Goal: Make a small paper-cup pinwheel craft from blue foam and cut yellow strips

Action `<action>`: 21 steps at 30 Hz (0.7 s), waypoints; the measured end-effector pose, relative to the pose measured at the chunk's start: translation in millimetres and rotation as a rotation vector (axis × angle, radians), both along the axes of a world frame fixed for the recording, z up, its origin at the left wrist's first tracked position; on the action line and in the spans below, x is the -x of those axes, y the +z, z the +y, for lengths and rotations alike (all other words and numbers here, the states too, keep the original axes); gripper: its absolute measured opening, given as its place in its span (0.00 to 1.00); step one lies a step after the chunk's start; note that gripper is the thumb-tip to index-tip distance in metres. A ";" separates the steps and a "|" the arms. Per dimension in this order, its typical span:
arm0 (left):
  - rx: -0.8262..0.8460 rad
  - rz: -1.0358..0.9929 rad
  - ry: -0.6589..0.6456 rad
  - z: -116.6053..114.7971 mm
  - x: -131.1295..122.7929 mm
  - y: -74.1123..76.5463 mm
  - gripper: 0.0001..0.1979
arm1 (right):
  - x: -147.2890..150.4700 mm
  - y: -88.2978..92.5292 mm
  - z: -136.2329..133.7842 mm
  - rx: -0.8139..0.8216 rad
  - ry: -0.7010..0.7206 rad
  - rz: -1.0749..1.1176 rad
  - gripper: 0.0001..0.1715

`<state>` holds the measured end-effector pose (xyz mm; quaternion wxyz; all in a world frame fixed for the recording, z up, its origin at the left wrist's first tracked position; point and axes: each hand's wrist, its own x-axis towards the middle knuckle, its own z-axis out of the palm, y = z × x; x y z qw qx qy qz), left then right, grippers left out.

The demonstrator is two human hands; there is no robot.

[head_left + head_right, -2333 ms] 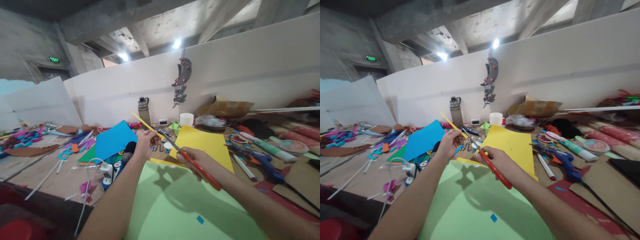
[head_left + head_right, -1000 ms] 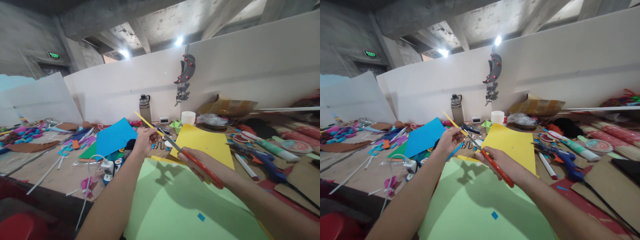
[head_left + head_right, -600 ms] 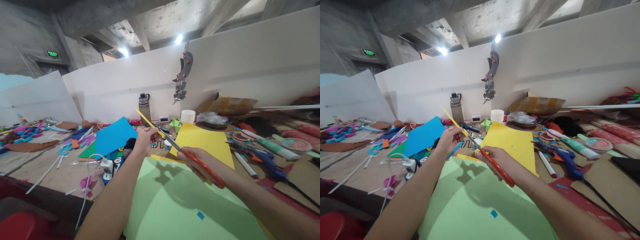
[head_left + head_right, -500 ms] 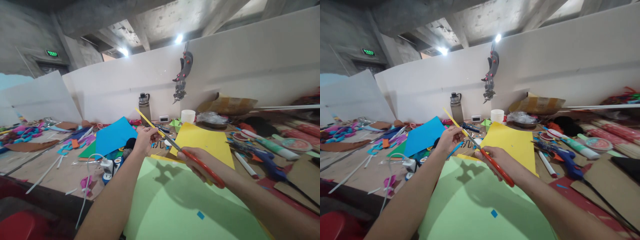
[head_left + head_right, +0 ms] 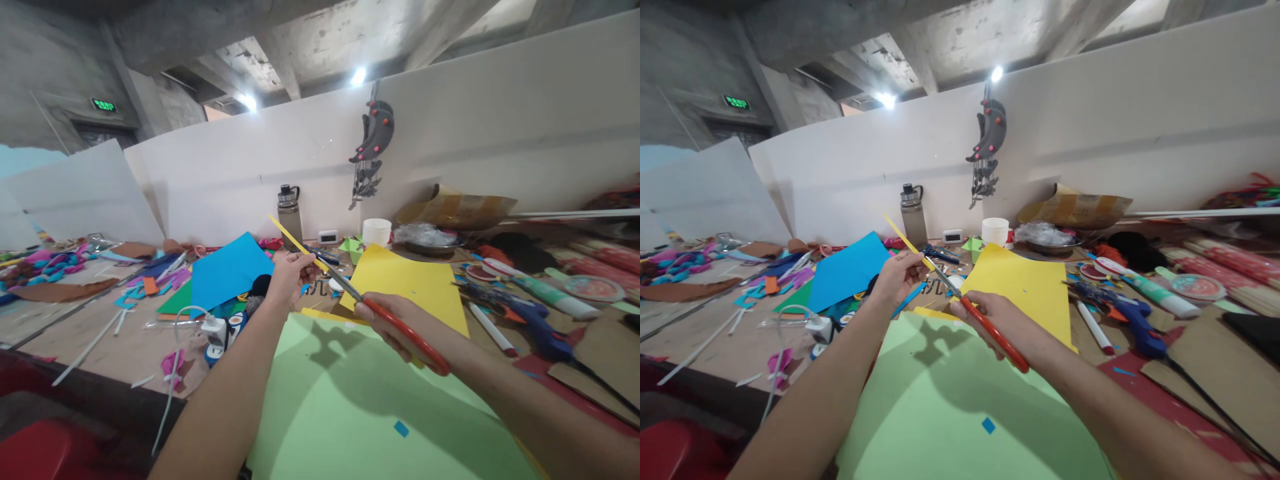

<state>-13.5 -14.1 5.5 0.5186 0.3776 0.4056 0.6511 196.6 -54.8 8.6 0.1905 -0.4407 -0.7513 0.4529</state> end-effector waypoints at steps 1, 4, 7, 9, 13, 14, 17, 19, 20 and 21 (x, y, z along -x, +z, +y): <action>0.001 0.002 0.001 0.1 -0.1 -0.1 0.11 | 0.0 -0.1 0.1 0.012 -0.002 0.003 0.21; -0.007 0.001 -0.008 0.3 -0.1 -0.9 0.11 | 0.0 0.1 -0.3 0.054 0.002 0.026 0.22; -0.022 0.007 -0.018 0.8 0.5 -1.9 0.11 | 0.7 1.5 -1.8 0.081 0.004 0.043 0.22; -0.024 0.012 -0.019 1.2 1.1 -2.3 0.11 | 1.5 2.4 -2.8 0.080 -0.008 0.039 0.22; -0.012 0.012 -0.002 2.0 2.1 -2.3 0.10 | 1.3 2.4 -2.4 0.077 0.002 0.048 0.22; -0.007 0.015 0.004 2.2 2.3 -2.3 0.10 | 0.8 1.9 -2.0 0.083 0.010 0.053 0.22; -0.008 0.024 0.010 2.6 2.9 -2.8 0.10 | -0.9 0.2 -0.8 0.098 0.021 0.058 0.22; -0.019 0.026 0.006 2.9 3.3 -3.4 0.09 | -1.6 -0.7 -0.7 0.093 0.023 0.058 0.22; -0.024 0.027 0.003 3.1 3.5 -3.8 0.09 | -1.7 -1.0 -0.8 0.085 0.023 0.058 0.22; -0.027 0.028 0.001 3.3 3.7 -4.1 0.09 | -1.6 -1.3 -0.9 0.078 0.021 0.057 0.22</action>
